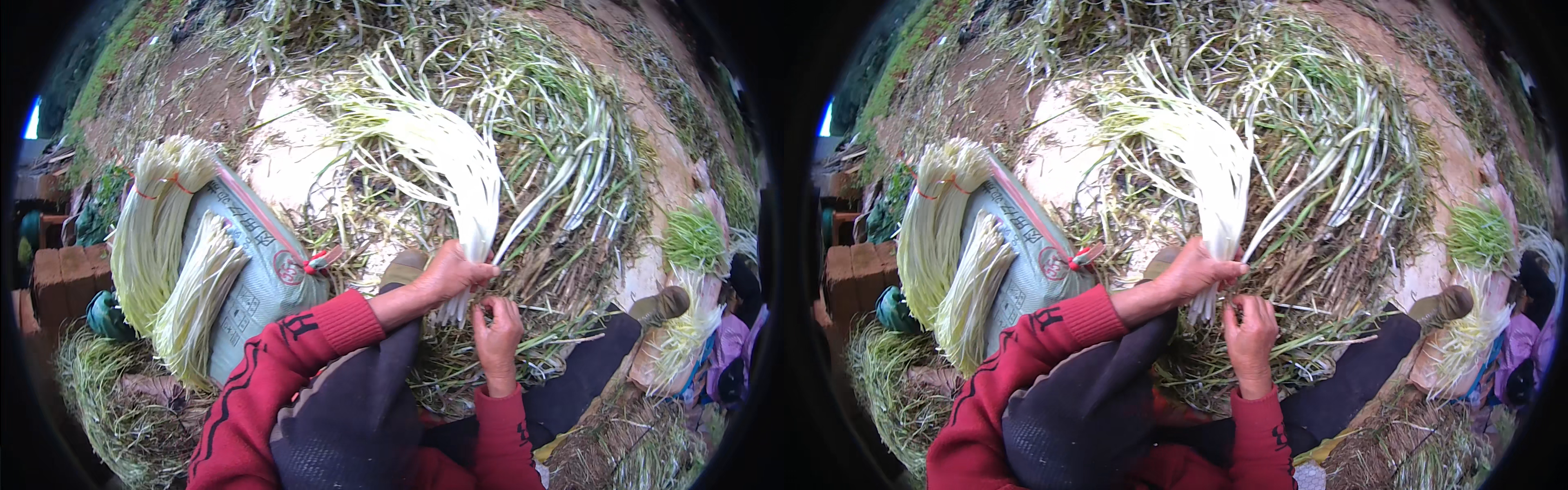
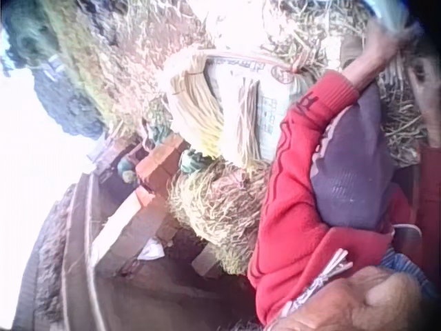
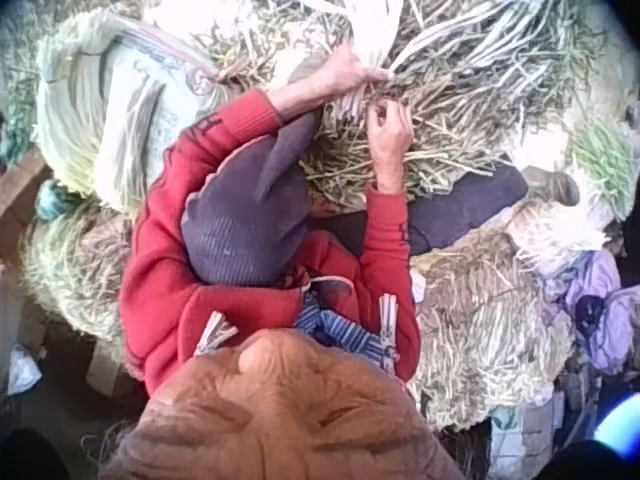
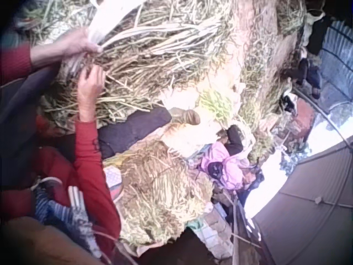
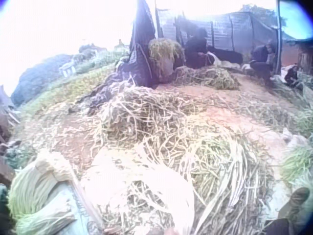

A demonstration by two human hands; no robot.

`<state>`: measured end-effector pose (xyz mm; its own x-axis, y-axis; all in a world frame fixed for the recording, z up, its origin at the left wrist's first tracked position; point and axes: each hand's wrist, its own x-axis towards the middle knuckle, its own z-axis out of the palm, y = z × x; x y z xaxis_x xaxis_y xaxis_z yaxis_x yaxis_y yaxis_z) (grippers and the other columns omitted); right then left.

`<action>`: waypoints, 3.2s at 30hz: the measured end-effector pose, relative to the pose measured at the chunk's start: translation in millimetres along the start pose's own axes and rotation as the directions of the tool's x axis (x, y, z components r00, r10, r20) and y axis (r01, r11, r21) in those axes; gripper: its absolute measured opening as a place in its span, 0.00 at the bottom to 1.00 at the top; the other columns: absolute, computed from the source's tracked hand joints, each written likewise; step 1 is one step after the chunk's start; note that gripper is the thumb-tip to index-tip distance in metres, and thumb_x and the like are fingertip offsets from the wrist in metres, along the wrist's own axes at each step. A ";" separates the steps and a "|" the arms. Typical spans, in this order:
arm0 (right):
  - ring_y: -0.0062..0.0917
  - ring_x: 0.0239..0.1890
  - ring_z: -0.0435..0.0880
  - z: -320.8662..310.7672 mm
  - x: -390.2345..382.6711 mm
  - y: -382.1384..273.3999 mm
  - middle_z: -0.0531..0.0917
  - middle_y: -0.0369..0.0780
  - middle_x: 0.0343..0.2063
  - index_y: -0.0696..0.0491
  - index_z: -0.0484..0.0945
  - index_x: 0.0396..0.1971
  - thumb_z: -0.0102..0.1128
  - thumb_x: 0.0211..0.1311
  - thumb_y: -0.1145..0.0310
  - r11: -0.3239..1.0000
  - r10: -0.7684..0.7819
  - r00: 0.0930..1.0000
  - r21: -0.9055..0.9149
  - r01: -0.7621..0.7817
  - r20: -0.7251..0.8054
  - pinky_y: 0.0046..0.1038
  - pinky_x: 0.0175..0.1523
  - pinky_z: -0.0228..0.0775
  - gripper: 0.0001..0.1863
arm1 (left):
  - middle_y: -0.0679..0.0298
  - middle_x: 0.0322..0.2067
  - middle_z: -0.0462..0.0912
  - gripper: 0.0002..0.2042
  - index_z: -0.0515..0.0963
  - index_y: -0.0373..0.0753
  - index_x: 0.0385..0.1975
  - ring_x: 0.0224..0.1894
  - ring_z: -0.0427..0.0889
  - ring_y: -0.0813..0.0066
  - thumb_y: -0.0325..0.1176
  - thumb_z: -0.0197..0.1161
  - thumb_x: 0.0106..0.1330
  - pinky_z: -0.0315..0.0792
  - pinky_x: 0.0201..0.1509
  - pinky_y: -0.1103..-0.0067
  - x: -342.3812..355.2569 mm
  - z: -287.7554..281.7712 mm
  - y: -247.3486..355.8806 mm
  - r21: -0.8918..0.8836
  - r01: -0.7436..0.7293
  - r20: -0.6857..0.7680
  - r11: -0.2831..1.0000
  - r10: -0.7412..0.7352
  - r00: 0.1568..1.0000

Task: The person sits on the ground and sorts long, pale plant stalks from a large pile, aligning them into bundles and placing them on a nearby container. The hands repeatedly pick, align, and set down stalks while other workers are visible in the background.

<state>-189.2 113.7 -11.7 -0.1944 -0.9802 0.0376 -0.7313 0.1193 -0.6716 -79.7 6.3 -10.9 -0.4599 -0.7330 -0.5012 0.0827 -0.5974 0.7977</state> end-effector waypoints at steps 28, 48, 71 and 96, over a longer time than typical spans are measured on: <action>0.42 0.35 0.77 -59.8 -143.4 37.3 0.77 0.45 0.32 0.56 0.74 0.42 0.61 0.49 0.66 0.985 0.168 0.721 -0.096 -0.140 0.673 0.36 0.38 0.70 0.18 | 0.65 0.22 0.77 0.06 0.74 0.34 0.30 0.21 0.75 0.82 0.29 0.60 0.58 0.71 0.19 0.86 -4.6 -81.5 80.4 -0.407 -0.035 -0.169 0.913 -0.038 0.985; 0.10 0.12 0.55 -90.6 -23.9 2.4 0.58 0.26 0.11 0.58 0.74 0.37 0.41 0.68 0.63 0.049 0.271 0.943 0.975 -0.215 0.195 0.15 0.19 0.51 0.15 | 0.66 0.22 0.74 0.12 0.74 0.34 0.35 0.21 0.72 0.81 0.32 0.64 0.54 0.70 0.18 0.84 -6.8 -96.8 44.9 -0.283 -0.039 -0.343 0.958 -0.063 0.937; 0.16 0.20 0.70 -59.3 71.9 45.2 0.74 0.32 0.20 0.55 0.75 0.24 0.63 0.50 0.70 0.961 0.262 0.907 0.175 -0.214 -0.330 0.20 0.25 0.64 0.06 | 0.61 0.28 0.80 0.10 0.71 0.34 0.37 0.19 0.72 0.82 0.26 0.60 0.55 0.69 0.19 0.86 -1.1 -22.0 45.0 -0.246 0.063 -0.055 0.967 -0.079 0.995; 0.09 0.28 0.69 36.9 6.5 3.6 0.76 0.29 0.26 0.58 0.75 0.32 0.59 0.57 0.72 0.314 0.460 0.883 0.911 -0.266 0.099 0.14 0.33 0.64 0.06 | 0.70 0.21 0.74 0.07 0.73 0.38 0.31 0.20 0.71 0.82 0.29 0.64 0.54 0.66 0.23 0.86 -17.7 4.7 -5.7 -0.101 0.091 -0.132 0.991 -0.104 0.986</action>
<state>-169.0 101.9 -41.2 -0.4432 -0.8259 -0.3486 0.4178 0.1537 -0.8954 -76.2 24.2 -5.0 -0.3455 -0.7033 -0.6213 0.1292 -0.6914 0.7108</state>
